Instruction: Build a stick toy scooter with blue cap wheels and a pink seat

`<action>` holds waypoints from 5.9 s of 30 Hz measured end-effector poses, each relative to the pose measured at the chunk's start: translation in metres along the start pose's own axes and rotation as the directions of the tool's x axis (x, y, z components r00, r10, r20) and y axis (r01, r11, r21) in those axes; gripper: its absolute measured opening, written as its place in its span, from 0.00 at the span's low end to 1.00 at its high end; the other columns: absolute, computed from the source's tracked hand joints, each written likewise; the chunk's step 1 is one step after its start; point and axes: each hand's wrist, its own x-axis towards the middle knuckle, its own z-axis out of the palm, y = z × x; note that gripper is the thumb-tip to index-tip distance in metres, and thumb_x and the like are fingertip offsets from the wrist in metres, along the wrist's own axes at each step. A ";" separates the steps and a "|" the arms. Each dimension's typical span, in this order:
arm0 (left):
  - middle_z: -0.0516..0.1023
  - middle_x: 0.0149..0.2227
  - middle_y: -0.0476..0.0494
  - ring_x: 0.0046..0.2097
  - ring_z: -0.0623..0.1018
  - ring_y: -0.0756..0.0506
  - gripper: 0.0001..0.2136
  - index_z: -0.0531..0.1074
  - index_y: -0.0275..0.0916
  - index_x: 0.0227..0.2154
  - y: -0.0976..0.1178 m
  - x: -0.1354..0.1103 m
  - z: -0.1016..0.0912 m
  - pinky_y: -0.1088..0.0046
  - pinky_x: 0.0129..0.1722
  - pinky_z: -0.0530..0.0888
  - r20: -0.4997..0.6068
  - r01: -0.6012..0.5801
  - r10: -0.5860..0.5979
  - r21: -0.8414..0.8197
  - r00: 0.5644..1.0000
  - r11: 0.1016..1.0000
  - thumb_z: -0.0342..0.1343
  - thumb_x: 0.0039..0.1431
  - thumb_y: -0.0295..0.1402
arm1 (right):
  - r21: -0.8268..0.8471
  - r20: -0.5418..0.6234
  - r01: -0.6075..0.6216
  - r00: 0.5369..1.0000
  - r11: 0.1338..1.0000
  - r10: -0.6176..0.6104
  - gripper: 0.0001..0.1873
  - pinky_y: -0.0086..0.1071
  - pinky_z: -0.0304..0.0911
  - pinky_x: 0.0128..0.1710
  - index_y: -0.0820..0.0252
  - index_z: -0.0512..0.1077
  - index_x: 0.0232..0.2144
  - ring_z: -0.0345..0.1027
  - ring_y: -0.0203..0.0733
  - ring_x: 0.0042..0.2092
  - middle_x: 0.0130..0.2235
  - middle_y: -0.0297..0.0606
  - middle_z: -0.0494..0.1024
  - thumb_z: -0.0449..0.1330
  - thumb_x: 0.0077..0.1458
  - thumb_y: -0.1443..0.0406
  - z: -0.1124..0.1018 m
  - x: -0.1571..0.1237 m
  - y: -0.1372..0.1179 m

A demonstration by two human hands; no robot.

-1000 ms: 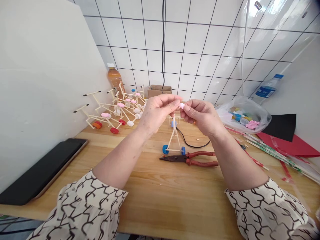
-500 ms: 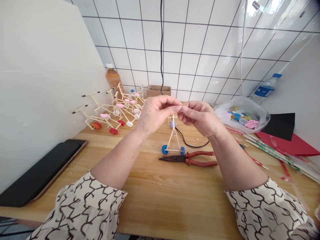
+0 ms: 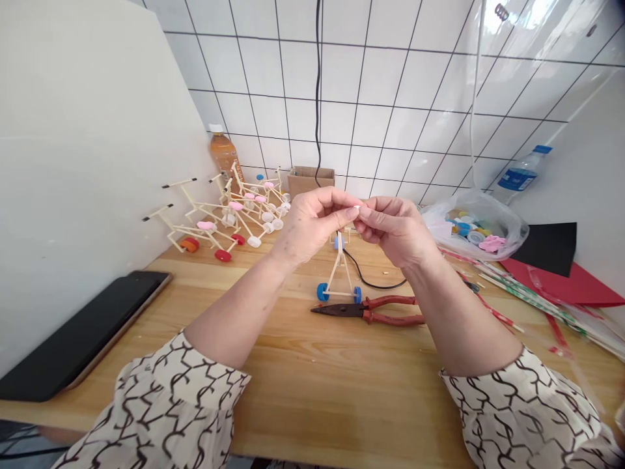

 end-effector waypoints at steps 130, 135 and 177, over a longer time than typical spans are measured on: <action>0.75 0.23 0.48 0.26 0.73 0.53 0.06 0.77 0.37 0.28 -0.008 0.002 0.001 0.77 0.25 0.68 -0.019 0.066 -0.072 -0.216 0.997 0.974 0.64 0.46 0.32 | 0.025 0.061 -0.156 0.986 0.987 0.154 0.13 0.24 0.49 0.17 0.65 0.74 0.21 0.60 0.28 0.21 0.22 0.35 0.73 0.67 0.41 0.59 0.000 -0.004 -0.014; 0.75 0.25 0.48 0.27 0.73 0.53 0.07 0.76 0.37 0.31 -0.010 0.001 0.000 0.77 0.26 0.68 0.000 0.074 -0.075 -0.213 0.997 0.974 0.63 0.48 0.33 | 0.040 -0.010 -0.137 0.990 0.990 0.138 0.12 0.24 0.49 0.17 0.64 0.73 0.20 0.59 0.27 0.20 0.19 0.33 0.72 0.68 0.39 0.60 0.003 -0.004 -0.011; 0.75 0.25 0.49 0.28 0.75 0.52 0.06 0.74 0.35 0.31 -0.002 -0.001 0.000 0.75 0.31 0.74 0.030 -0.048 0.050 -0.039 0.998 0.998 0.62 0.49 0.29 | -0.005 -0.040 -0.106 0.994 0.994 0.106 0.14 0.24 0.49 0.17 0.64 0.73 0.20 0.59 0.28 0.20 0.19 0.34 0.72 0.67 0.40 0.57 0.004 -0.004 -0.009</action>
